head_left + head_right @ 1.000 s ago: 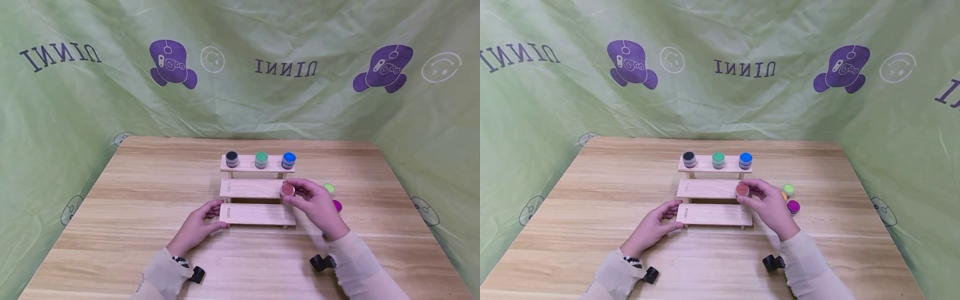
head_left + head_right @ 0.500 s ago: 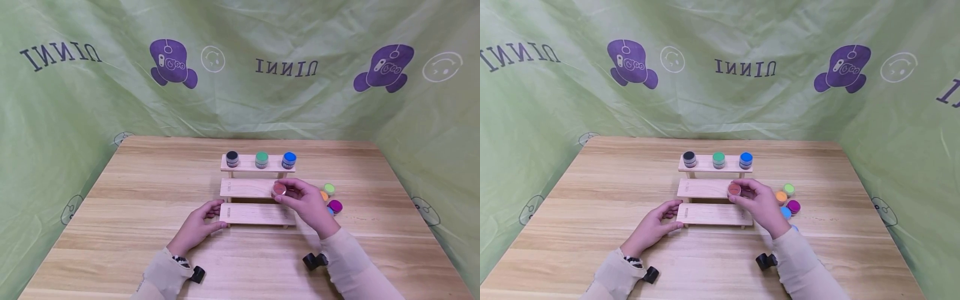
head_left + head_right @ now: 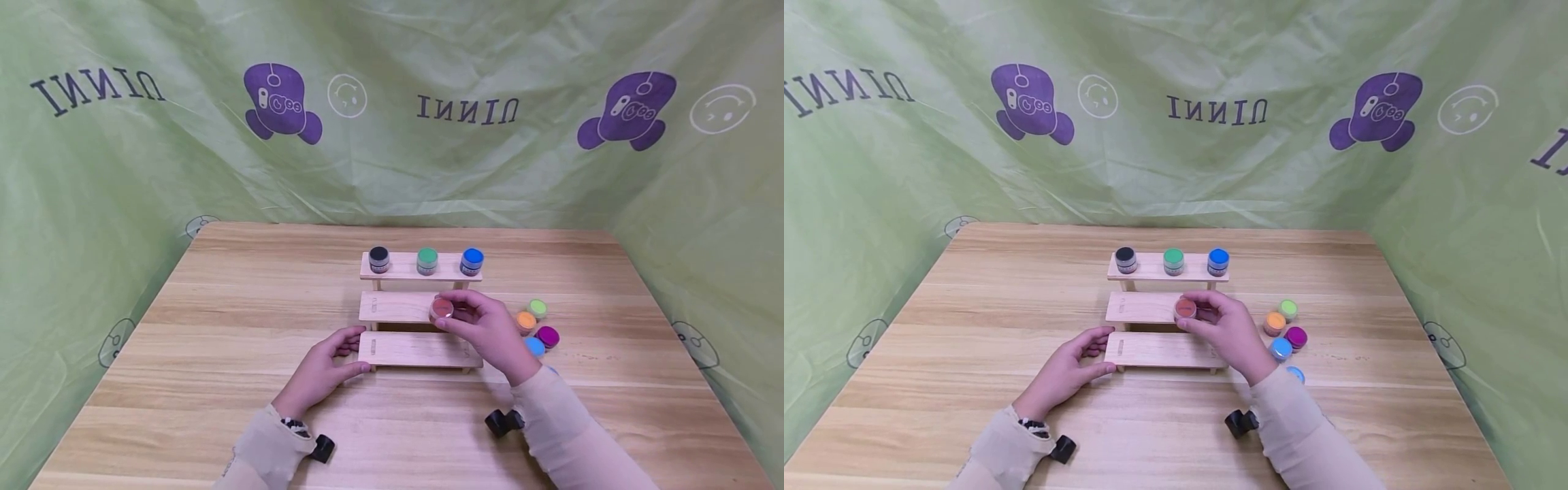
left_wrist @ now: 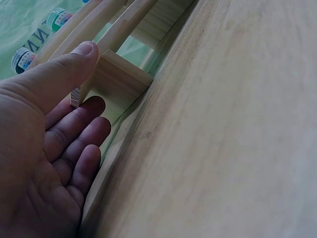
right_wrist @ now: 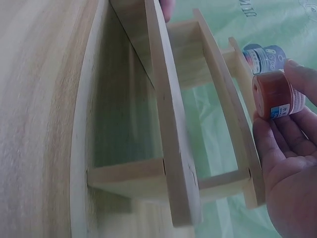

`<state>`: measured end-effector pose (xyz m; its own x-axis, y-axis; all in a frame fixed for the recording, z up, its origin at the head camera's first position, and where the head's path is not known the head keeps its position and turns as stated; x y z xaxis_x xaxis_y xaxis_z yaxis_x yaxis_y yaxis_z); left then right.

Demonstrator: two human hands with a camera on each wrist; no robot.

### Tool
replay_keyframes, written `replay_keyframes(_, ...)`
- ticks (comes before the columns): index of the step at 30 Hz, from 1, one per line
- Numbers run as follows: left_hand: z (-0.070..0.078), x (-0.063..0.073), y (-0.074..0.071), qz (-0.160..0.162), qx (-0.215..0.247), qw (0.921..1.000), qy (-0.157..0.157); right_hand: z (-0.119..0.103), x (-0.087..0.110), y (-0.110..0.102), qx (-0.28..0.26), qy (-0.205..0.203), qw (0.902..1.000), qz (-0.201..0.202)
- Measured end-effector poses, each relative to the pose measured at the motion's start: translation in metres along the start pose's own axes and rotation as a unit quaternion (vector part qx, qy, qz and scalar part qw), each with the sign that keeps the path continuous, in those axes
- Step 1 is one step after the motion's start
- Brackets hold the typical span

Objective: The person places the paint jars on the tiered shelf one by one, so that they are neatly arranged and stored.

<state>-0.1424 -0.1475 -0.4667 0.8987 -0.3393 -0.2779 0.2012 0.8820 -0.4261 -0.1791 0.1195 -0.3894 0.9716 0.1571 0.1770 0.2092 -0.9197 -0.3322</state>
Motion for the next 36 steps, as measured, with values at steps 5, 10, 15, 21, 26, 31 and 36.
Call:
replay_keyframes(5, 0.001, 0.0, 0.0, 0.001, 0.0, 1.0, 0.001, -0.004, -0.002, 0.007, 0.0, -0.006, 0.9999, -0.012)
replay_keyframes(10, 0.001, 0.0, 0.0, -0.001, -0.002, 1.0, -0.003, -0.007, -0.004, 0.014, -0.006, -0.009, 0.9997, -0.022)
replay_keyframes(15, 0.003, -0.001, 0.0, -0.001, -0.002, 1.0, -0.002, -0.009, -0.006, 0.021, -0.015, -0.012, 0.9993, -0.031)
replay_keyframes(21, 0.004, -0.001, -0.001, -0.001, -0.002, 1.0, -0.001, -0.012, -0.009, 0.028, -0.009, -0.019, 0.9992, -0.033)
replay_keyframes(26, 0.005, -0.001, -0.001, -0.002, -0.003, 1.0, -0.001, -0.014, -0.01, 0.034, 0.0, -0.017, 0.9992, -0.036)
replay_keyframes(31, 0.005, -0.001, -0.001, -0.002, -0.002, 1.0, -0.004, -0.019, -0.01, 0.039, 0.004, -0.019, 0.9992, -0.034)
replay_keyframes(36, 0.004, 0.0, -0.001, -0.003, 0.0, 1.0, -0.005, -0.023, -0.012, 0.044, 0.008, -0.026, 0.999, -0.036)
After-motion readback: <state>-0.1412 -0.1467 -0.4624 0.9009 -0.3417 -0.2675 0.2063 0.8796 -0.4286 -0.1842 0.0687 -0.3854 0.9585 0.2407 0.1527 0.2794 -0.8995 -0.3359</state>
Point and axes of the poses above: each hand's wrist, its own x-axis away from the middle knuckle, its own y-axis out of the palm, z = x × y, the point moved 8 cm from there along -x, towards the middle knuckle, and after that the axes turned 14 degrees about y, right-handed, at the moved point
